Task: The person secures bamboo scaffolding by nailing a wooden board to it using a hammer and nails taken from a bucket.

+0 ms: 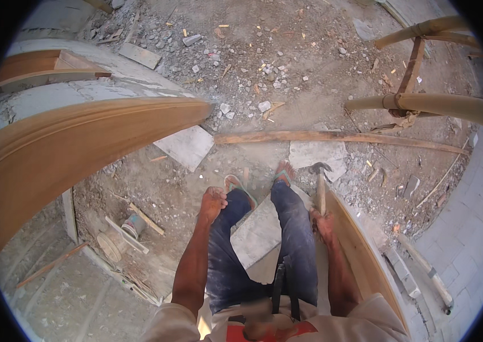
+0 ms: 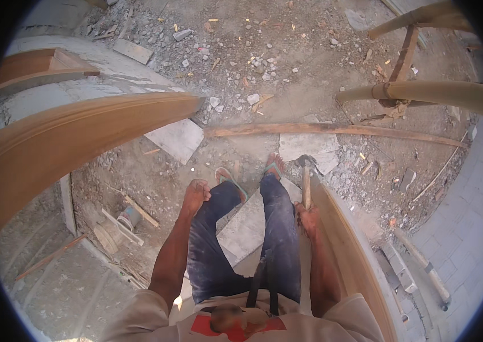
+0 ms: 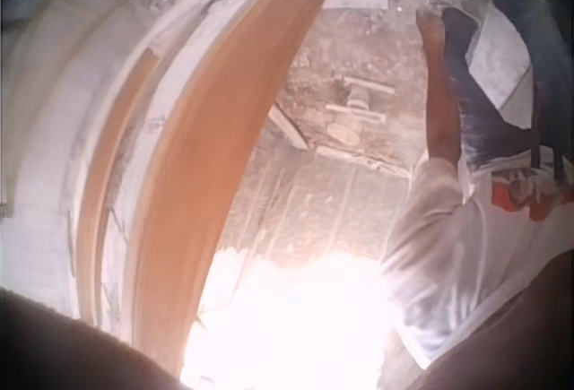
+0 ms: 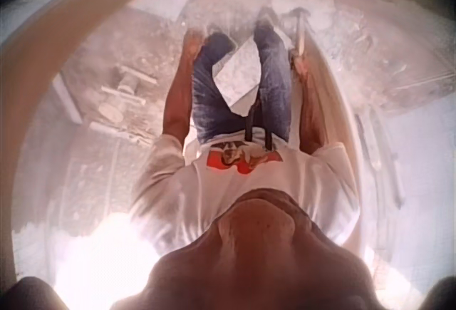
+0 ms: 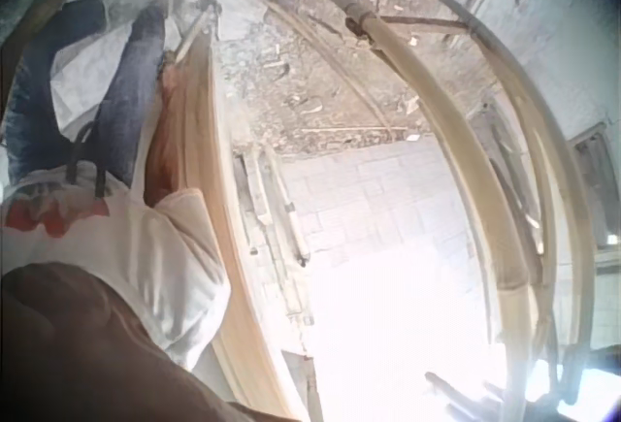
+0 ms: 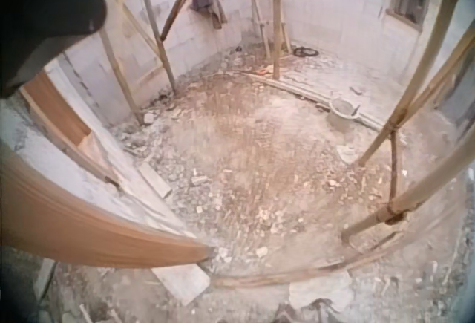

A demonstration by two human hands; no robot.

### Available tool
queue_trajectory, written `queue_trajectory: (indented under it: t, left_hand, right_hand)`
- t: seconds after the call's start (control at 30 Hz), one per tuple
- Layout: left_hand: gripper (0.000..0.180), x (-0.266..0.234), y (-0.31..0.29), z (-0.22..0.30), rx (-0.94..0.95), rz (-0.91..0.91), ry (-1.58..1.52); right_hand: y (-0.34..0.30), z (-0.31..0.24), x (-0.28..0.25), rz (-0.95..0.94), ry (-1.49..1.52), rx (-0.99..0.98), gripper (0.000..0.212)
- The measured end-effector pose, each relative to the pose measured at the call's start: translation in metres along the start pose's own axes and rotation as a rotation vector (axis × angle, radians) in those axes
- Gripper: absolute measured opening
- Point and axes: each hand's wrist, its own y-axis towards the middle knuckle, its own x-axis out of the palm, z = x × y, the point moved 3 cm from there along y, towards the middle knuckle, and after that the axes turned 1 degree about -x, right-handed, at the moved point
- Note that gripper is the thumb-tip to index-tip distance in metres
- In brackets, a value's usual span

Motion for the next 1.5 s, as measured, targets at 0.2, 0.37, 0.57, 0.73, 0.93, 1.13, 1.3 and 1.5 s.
queue_trajectory:
  t: [0.2,0.37,0.57,0.73,0.93,1.13,1.3,1.5]
  left_hand:
    - [0.038,-0.006,0.202,-0.090,0.047,0.253,0.196]
    - [0.051,0.005,0.349,-0.149,0.163,0.576,0.113]
    - [0.046,0.021,0.427,-0.156,0.199,0.559,-0.197]
    - [0.048,0.018,0.445,-0.136,0.331,0.619,-0.226]
    - [0.052,0.032,0.464,-0.112,0.250,0.566,0.032]
    - [0.052,0.025,0.458,-0.119,0.269,0.671,0.140]
    - [0.044,0.052,0.433,-0.099,0.502,0.940,-0.151]
    - [0.030,0.034,0.415,-0.100,0.428,0.355,-0.716]
  right_hand:
    - [0.146,0.040,0.042,0.063,-0.031,-0.221,0.022]
    - [0.228,0.040,0.081,-0.025,0.106,-0.326,0.024]
    - [0.318,0.031,0.125,-0.113,0.064,-0.498,0.025]
    - [0.355,0.026,0.182,-0.263,0.158,-0.556,0.023]
    - [0.383,0.023,0.221,-0.379,0.047,-0.589,0.024]
    - [0.366,0.011,0.262,-0.556,-0.195,-0.555,0.039]
    - [0.406,0.011,0.266,-0.444,-0.450,-0.666,0.047]
    - [0.393,0.011,0.268,-0.571,-0.355,-0.492,0.051]
